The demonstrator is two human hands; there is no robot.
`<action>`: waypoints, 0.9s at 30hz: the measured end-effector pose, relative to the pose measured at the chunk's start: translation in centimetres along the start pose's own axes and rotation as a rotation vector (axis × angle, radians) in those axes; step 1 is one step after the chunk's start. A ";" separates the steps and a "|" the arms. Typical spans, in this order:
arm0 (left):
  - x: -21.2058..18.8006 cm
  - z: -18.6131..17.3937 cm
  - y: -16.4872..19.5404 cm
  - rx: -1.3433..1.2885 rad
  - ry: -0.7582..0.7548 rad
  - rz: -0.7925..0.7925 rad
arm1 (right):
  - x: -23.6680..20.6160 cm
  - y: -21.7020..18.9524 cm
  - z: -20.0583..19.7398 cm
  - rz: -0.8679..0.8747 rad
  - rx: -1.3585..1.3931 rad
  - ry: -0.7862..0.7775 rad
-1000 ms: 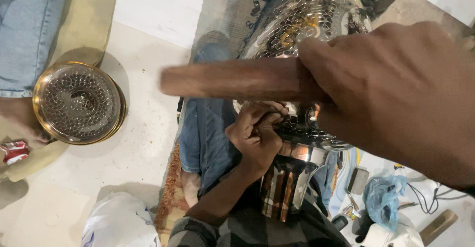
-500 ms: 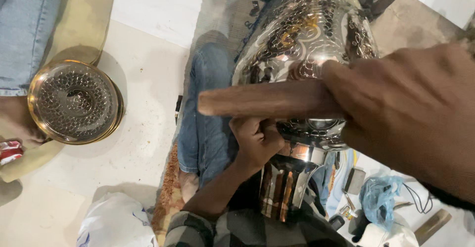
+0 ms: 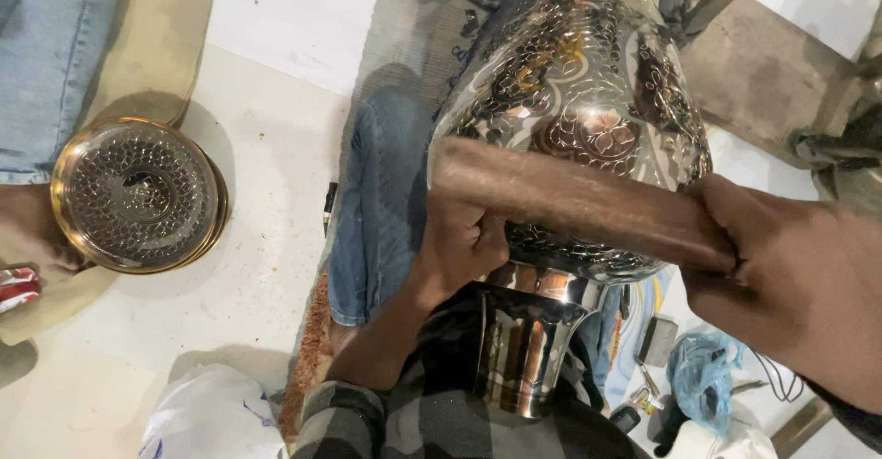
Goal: The person holds a metal chisel against a large, polished metal vessel and repeatedly strikes it with a wooden mallet. The person adjusts the chisel position frequently to work on different areas of the vessel's surface.
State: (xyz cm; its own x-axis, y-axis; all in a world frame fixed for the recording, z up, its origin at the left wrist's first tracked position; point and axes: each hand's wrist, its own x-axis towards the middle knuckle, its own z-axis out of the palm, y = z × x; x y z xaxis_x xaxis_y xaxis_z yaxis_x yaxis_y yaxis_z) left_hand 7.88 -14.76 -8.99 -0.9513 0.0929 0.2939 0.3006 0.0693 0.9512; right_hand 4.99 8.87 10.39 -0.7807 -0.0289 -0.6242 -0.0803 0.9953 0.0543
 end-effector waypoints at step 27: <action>-0.5 0.9 0.7 -0.027 0.086 0.071 | 2.2 -3.0 -3.2 -0.184 -0.327 -0.026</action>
State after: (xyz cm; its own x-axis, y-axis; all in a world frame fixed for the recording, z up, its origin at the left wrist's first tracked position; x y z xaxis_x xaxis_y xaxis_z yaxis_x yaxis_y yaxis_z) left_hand 8.63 -13.90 -8.59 -0.9305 0.0106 0.3661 0.3662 0.0390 0.9297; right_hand 1.53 5.51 11.36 -0.7190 -0.1977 -0.6663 -0.4144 0.8916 0.1827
